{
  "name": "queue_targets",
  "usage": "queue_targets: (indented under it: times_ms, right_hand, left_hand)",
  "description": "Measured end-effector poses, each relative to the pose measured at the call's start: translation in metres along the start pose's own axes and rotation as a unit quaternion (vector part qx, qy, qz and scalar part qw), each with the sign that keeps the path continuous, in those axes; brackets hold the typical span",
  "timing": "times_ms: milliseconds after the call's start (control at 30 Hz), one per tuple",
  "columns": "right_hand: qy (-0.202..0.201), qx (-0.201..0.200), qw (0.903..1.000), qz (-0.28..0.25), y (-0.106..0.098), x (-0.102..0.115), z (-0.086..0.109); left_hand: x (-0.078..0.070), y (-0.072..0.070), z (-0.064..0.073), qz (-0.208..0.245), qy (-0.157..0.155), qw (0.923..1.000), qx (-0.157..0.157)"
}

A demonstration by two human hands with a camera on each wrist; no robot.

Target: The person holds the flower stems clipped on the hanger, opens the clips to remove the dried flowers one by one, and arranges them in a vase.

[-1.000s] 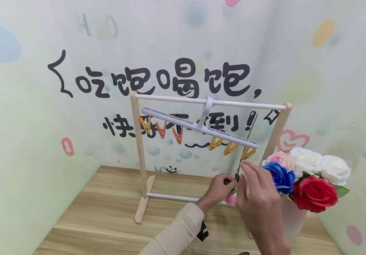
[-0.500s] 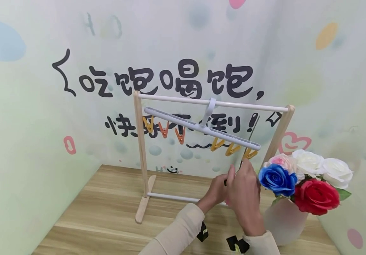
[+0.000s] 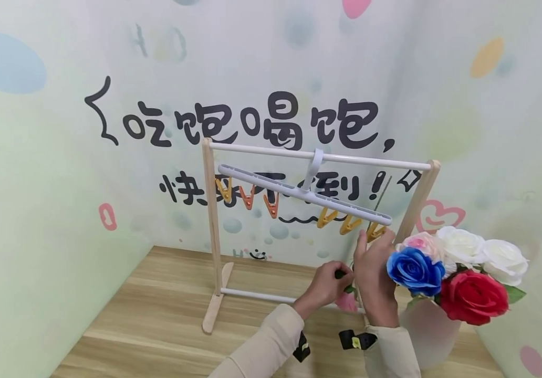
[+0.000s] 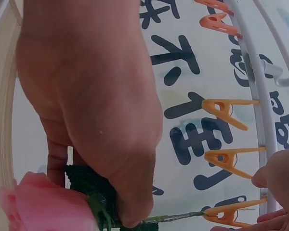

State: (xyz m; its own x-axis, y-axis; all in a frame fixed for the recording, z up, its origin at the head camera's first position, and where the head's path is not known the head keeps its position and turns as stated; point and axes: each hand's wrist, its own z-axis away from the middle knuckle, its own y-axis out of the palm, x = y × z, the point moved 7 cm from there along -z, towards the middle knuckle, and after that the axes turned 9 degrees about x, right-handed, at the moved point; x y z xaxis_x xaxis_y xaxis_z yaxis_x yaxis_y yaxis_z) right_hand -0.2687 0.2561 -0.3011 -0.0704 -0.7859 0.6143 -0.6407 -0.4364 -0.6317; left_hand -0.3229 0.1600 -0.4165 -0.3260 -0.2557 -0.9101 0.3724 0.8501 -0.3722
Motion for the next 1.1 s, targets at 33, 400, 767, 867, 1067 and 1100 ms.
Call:
queue_targets:
  times_ms: [33,400,767,867,1067,1100]
  right_hand:
    - [0.004,-0.010,0.9999,-0.010,-0.001,-0.001,-0.001]
    - [0.055,-0.026,0.9980,-0.020,-0.003,-0.010,-0.012]
    - [0.029,-0.059,0.9971,-0.037,-0.006,-0.011,-0.018]
    - [0.027,-0.069,0.9965,-0.039,-0.008,-0.010,-0.019]
    - [0.023,-0.078,0.9954,-0.050,-0.010,-0.008,-0.019]
    - [0.020,-0.077,0.9954,-0.053,-0.010,-0.008,-0.020]
  left_hand:
    - [0.000,0.000,0.000,-0.001,0.001,1.0000,0.001]
    - [0.003,0.002,-0.001,-0.012,0.003,0.9999,0.011]
    - [0.002,0.000,-0.001,-0.019,0.018,0.9996,0.010]
    - [0.003,0.000,-0.001,-0.024,0.019,0.9995,0.011]
    - [0.010,-0.004,0.001,-0.037,0.008,0.9993,-0.004]
    - [0.012,-0.006,0.002,-0.040,0.003,0.9992,-0.008]
